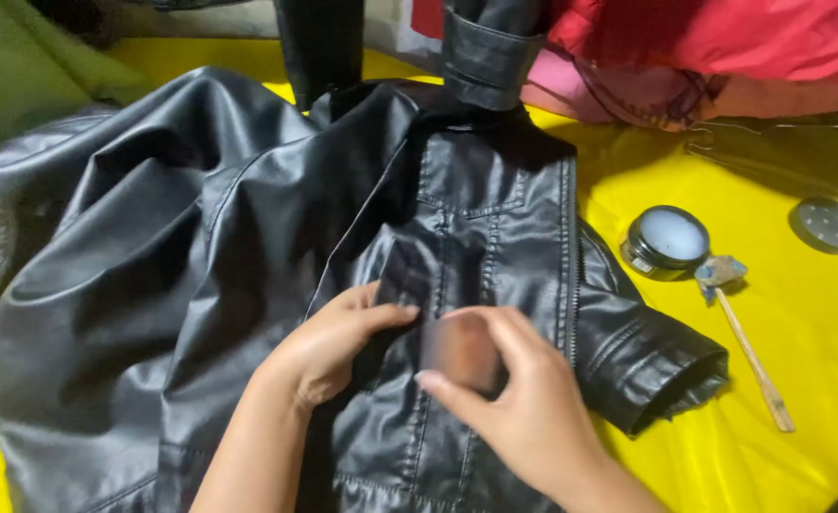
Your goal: Cleaning and conditioning a black leather jacket using cleaning spray, a sponge, a brush, and a hair dryer.
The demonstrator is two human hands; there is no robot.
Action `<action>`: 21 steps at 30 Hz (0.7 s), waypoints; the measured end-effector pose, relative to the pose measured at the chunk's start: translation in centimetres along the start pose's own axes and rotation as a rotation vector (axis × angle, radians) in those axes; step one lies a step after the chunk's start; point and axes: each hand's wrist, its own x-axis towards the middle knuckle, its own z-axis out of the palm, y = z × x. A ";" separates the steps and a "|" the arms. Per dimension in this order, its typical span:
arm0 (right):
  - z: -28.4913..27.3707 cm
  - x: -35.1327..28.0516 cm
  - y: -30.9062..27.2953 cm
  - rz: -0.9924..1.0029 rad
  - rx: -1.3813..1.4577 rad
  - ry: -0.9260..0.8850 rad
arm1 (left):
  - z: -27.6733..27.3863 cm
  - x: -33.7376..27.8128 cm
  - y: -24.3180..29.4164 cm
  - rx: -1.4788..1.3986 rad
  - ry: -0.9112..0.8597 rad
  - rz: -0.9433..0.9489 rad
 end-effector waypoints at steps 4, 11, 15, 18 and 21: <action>1.0 2.2 2.0 -0.022 -0.046 0.037 | 1.0 -1.7 0.7 -0.044 0.095 -0.023; 2.5 1.3 0.9 -0.112 -0.079 -0.021 | 0.5 -2.0 0.9 -0.128 0.144 -0.069; -0.7 2.7 0.0 0.167 -0.118 0.359 | 1.0 -1.9 0.9 -0.157 0.161 -0.067; -3.5 1.7 1.8 0.104 -0.245 0.611 | 1.4 -2.7 1.9 -0.133 0.175 -0.100; -7.9 0.9 5.5 -0.216 -0.374 0.749 | 1.7 -3.1 2.1 -0.111 0.189 -0.105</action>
